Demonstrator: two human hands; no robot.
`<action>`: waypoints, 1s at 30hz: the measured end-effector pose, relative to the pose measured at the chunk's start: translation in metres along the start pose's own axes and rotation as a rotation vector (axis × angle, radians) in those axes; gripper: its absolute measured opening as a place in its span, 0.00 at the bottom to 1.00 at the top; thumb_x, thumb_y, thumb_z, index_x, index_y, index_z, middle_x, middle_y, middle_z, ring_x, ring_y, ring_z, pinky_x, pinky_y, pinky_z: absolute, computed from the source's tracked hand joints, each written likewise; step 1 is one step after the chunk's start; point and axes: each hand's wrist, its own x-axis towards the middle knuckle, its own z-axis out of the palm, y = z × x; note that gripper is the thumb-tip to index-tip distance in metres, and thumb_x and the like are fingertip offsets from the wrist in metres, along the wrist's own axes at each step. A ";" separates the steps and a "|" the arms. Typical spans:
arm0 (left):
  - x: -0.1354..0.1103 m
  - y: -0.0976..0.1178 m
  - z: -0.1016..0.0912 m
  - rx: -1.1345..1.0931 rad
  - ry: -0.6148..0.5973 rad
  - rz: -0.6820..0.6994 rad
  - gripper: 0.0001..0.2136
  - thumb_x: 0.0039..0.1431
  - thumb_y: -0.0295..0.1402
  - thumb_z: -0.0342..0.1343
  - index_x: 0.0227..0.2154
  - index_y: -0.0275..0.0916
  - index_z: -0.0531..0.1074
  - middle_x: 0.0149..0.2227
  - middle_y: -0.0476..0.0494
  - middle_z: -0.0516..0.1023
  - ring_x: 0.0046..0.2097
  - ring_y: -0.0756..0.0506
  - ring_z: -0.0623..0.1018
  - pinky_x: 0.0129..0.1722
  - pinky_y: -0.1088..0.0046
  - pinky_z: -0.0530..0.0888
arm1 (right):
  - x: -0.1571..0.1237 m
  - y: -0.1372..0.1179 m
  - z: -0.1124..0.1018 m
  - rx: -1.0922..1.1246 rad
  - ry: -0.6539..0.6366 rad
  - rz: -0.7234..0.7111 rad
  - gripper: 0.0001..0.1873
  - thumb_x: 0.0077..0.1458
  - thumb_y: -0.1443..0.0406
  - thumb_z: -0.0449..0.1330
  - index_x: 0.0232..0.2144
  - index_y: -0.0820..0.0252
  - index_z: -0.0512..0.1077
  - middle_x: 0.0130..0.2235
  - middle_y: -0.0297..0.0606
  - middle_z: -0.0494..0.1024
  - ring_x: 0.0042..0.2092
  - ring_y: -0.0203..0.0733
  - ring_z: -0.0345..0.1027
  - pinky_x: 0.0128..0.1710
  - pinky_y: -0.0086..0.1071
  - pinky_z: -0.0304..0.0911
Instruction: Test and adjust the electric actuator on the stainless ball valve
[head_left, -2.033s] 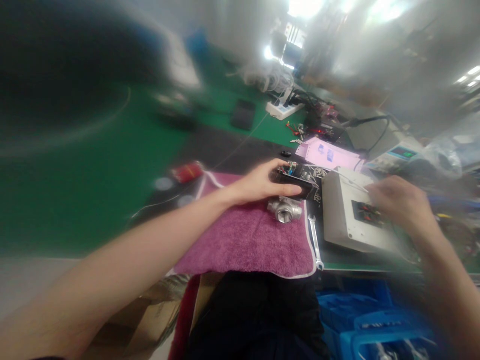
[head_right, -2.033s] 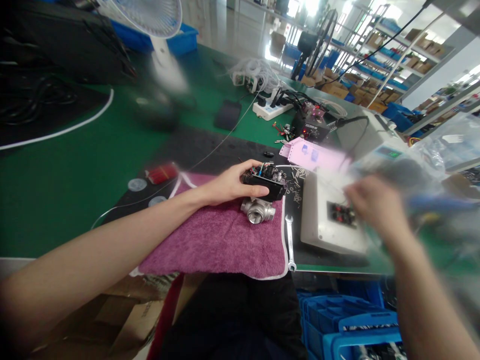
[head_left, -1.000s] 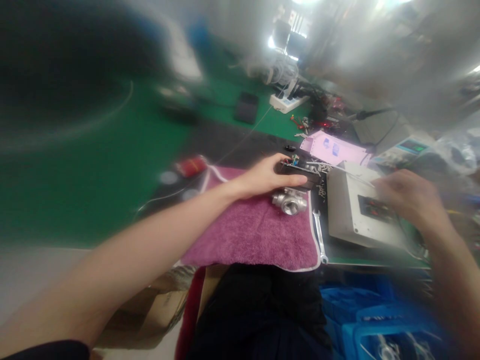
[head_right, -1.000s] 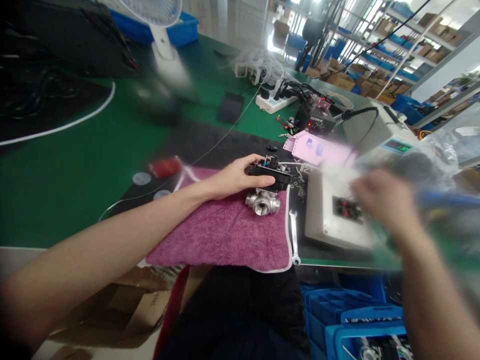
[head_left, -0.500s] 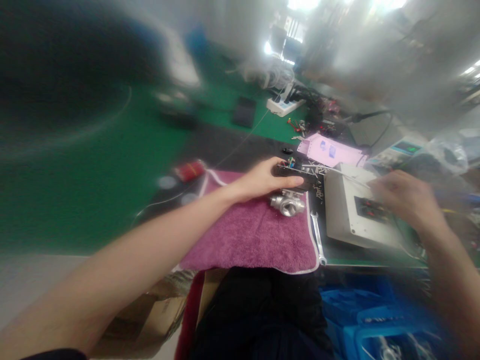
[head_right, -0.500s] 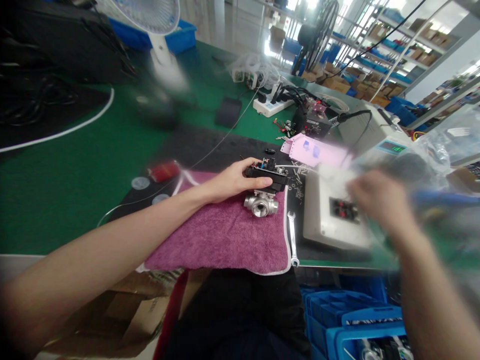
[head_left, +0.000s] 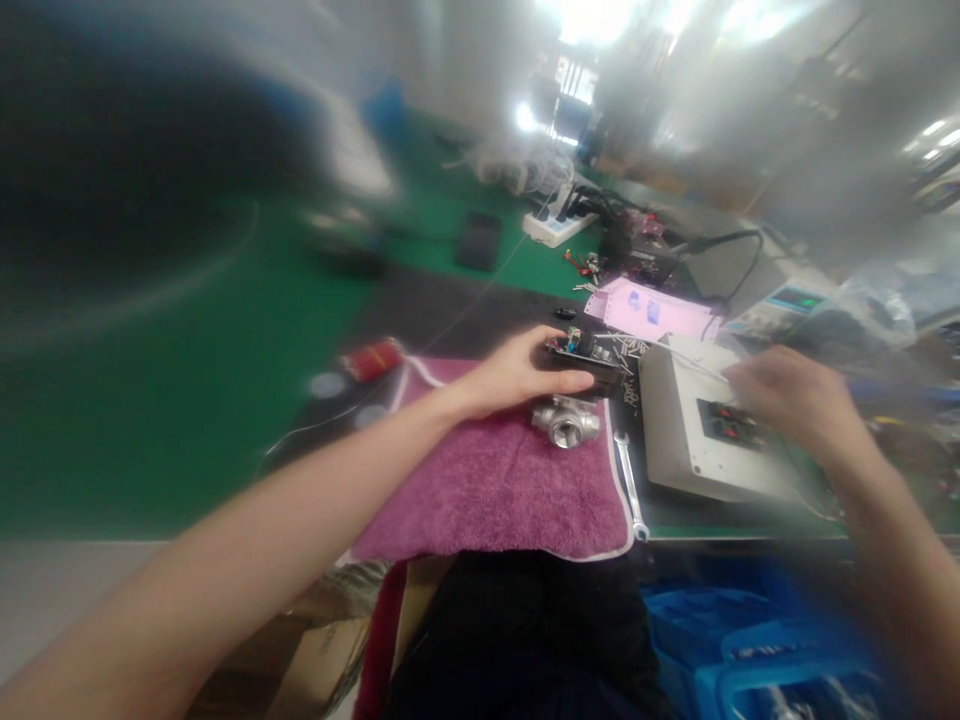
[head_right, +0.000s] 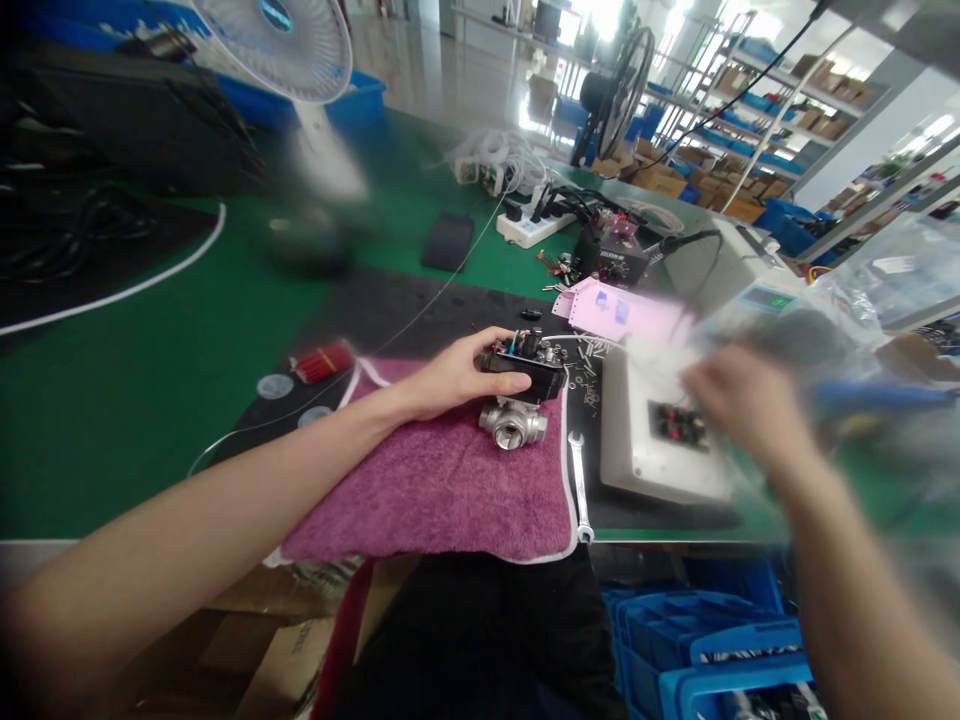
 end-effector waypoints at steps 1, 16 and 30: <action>0.000 0.000 0.000 -0.002 0.000 0.002 0.33 0.52 0.47 0.76 0.57 0.37 0.74 0.56 0.36 0.83 0.55 0.38 0.83 0.60 0.54 0.76 | 0.000 0.000 0.000 0.003 -0.002 0.000 0.22 0.64 0.46 0.56 0.38 0.54 0.79 0.40 0.41 0.80 0.40 0.49 0.73 0.40 0.38 0.61; 0.000 0.000 0.000 0.018 0.012 -0.012 0.33 0.53 0.48 0.75 0.57 0.38 0.74 0.58 0.34 0.82 0.56 0.37 0.82 0.60 0.54 0.76 | 0.001 -0.002 -0.001 0.007 -0.002 0.003 0.22 0.64 0.46 0.56 0.35 0.54 0.78 0.40 0.41 0.80 0.40 0.49 0.73 0.41 0.39 0.61; 0.000 0.001 -0.001 0.018 0.022 -0.030 0.34 0.52 0.49 0.76 0.57 0.37 0.75 0.57 0.34 0.82 0.55 0.37 0.82 0.59 0.55 0.76 | -0.002 -0.007 -0.005 0.006 0.008 0.036 0.19 0.63 0.48 0.58 0.38 0.55 0.80 0.41 0.41 0.81 0.39 0.47 0.73 0.39 0.38 0.60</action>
